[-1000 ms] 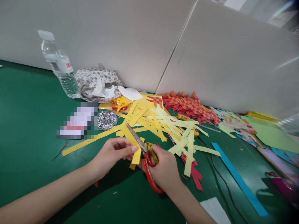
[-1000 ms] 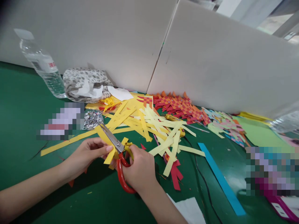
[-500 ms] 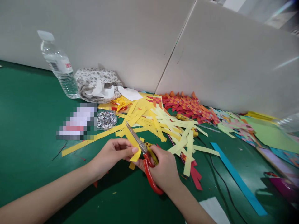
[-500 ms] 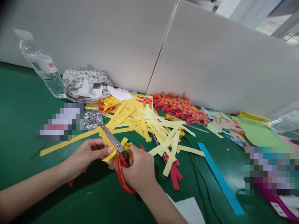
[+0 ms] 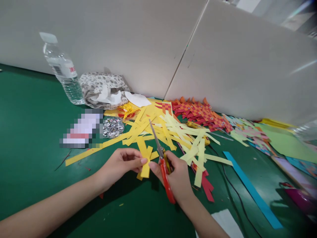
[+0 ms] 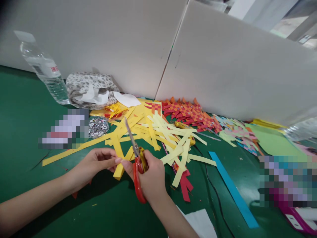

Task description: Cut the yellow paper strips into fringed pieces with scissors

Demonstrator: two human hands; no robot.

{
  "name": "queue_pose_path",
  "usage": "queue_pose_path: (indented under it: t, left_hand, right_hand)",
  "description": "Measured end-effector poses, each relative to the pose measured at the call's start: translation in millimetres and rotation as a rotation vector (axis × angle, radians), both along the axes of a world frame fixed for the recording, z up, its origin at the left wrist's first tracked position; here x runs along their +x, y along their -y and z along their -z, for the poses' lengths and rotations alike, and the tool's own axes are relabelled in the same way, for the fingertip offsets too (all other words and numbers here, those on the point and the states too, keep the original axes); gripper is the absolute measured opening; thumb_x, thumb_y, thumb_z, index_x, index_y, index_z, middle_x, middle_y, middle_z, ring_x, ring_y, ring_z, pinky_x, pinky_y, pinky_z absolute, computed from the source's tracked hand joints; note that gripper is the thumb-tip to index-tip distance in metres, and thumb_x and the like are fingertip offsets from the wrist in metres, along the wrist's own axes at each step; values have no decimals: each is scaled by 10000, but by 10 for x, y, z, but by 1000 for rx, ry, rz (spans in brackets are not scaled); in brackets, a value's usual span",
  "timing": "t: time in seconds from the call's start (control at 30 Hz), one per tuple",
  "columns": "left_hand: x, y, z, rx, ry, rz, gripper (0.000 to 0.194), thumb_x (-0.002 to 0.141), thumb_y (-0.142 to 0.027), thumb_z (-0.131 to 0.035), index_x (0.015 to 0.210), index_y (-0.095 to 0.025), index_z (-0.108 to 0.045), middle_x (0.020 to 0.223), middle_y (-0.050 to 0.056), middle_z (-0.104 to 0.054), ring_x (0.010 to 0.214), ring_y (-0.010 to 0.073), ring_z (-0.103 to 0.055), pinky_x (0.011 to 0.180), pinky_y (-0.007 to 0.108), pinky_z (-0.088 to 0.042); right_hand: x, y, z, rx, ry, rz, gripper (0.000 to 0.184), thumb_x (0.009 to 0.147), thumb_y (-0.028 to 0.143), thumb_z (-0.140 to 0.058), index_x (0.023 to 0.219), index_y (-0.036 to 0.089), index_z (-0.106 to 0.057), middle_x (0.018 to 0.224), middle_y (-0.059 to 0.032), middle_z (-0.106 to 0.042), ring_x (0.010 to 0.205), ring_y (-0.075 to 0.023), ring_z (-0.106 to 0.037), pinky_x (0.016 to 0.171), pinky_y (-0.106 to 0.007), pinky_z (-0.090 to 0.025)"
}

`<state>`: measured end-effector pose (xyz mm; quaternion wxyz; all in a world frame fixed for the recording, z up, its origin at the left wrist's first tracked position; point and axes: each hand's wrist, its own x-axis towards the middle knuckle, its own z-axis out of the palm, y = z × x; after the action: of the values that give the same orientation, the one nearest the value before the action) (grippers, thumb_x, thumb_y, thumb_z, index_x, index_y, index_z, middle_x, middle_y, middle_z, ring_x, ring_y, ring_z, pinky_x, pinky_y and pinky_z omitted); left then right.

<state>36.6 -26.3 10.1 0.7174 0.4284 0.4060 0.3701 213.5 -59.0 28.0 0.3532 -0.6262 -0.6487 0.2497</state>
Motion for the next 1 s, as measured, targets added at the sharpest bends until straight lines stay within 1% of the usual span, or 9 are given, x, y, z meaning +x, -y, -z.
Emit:
queue_pose_path:
  t: [0.13,0.23,0.33,0.43,0.6,0.7,0.77,0.87,1.0]
  left_hand:
    - [0,-9,-16,-36,-31,-58,185,601,-282,-809,679,-178,-678,590,-25,-651,554,108,-593,578,208,-488]
    - [1,-15,-31,-45,-49,-90,190,601,-288,-808,663,-175,-668,550,-26,-642,525,101,-576,559,202,-465]
    - [-5,-23,-22,-36,-55,-108,199,610,-308,-799,685,-173,-672,573,-16,-651,542,114,-587,565,218,-465]
    - [-13,-31,0,-41,-67,-118,211,613,-303,-794,725,-173,-670,591,-12,-652,559,126,-597,583,235,-476]
    - [-16,-33,-11,-46,-48,-98,199,632,-296,-777,729,-175,-652,627,-23,-648,561,104,-583,599,220,-477]
    - [-20,-37,-48,-20,-86,-104,232,636,-339,-765,741,-173,-641,630,-22,-628,560,113,-580,592,233,-480]
    - [-28,-48,-66,16,-122,-136,289,627,-358,-763,814,-174,-644,626,-27,-606,559,123,-576,580,241,-480]
    - [-43,-70,-60,103,-196,-159,382,646,-377,-735,949,-162,-644,577,-46,-558,534,128,-545,551,245,-468]
    - [-61,-63,-13,325,-379,-66,376,737,-404,-649,1026,-165,-666,618,-25,-592,539,134,-522,518,230,-422]
  right_hand:
    - [38,-27,-22,-51,-229,62,362,724,492,-637,645,215,-419,524,74,-361,457,-87,-321,423,-222,-273]
    - [50,-42,-25,-103,-393,94,383,768,523,-586,622,217,-409,518,73,-348,453,-93,-346,437,-230,-299]
    - [57,-60,-8,-131,-517,92,415,826,538,-503,591,215,-390,518,61,-367,463,-99,-374,464,-238,-327]
    - [62,-80,12,-141,-604,104,414,853,535,-460,599,212,-416,533,52,-392,468,-102,-384,459,-234,-334]
    - [69,-92,35,-89,-587,121,360,830,504,-532,637,204,-477,579,43,-441,523,-105,-435,508,-232,-373]
    - [81,-87,52,-82,-568,126,375,850,516,-489,656,197,-525,553,38,-449,501,-108,-441,491,-238,-371]
    - [87,-83,59,-86,-552,136,393,855,528,-472,658,194,-541,519,44,-442,461,-102,-424,464,-235,-354]
    - [90,-81,60,-86,-533,136,390,849,527,-483,656,194,-547,507,48,-443,451,-100,-419,459,-234,-349]
    - [88,-84,61,-67,-535,151,382,845,504,-500,621,195,-518,522,41,-445,484,-108,-439,490,-242,-366]
